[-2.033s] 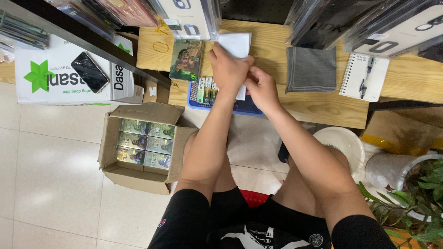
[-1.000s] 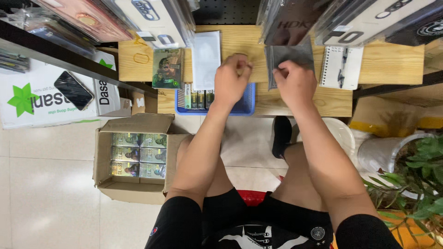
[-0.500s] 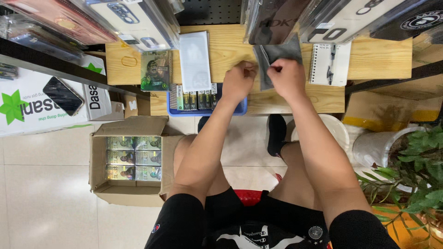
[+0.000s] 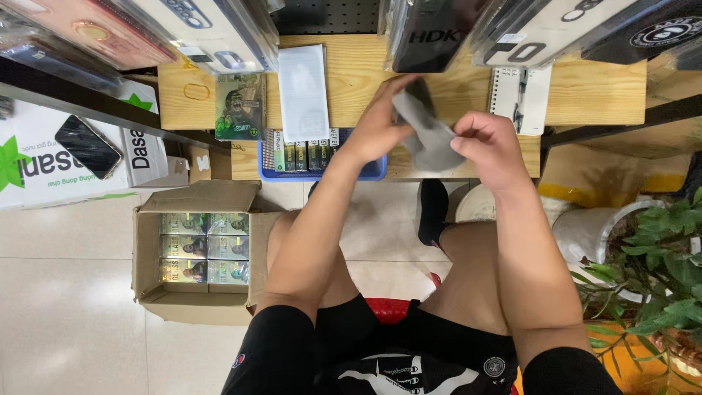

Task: The person sits on a low stool and cleans a packaged phone screen protector using a gray cloth and a white wipe. They repeatedly wipe the front and back of the packaging, then place it back into a blue tray.

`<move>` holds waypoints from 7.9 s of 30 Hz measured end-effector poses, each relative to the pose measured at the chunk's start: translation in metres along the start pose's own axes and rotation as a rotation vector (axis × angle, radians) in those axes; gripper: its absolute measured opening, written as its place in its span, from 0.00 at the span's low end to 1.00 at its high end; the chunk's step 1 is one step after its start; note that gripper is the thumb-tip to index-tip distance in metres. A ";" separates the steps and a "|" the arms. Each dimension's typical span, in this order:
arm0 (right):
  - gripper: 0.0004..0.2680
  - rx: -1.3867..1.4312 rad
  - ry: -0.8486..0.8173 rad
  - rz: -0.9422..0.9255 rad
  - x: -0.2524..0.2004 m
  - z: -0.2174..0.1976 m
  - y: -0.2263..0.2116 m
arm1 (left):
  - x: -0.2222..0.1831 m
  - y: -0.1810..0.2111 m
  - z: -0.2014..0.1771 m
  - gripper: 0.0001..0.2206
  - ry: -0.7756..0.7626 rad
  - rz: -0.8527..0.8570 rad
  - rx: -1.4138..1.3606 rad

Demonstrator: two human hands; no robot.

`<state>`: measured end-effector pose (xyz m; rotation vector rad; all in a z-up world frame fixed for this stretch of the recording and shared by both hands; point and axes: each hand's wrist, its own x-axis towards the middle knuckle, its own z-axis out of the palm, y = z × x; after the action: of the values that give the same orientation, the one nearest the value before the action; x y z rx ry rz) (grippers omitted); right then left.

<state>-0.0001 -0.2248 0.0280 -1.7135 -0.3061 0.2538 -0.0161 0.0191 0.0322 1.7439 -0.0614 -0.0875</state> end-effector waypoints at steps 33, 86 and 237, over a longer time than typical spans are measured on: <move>0.23 0.127 -0.010 -0.106 -0.003 0.011 -0.038 | -0.039 -0.019 -0.044 0.28 0.291 0.310 -0.361; 0.02 -0.051 -0.413 0.046 0.006 0.068 -0.047 | -0.081 0.120 -0.063 0.07 0.099 0.217 0.144; 0.08 0.072 -0.347 -0.183 0.006 0.056 -0.053 | -0.062 0.017 -0.037 0.15 0.208 0.102 -0.270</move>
<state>-0.0167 -0.1624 0.0714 -1.5555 -0.6967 0.4225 -0.0747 0.0577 0.0568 1.4690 0.0131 0.1541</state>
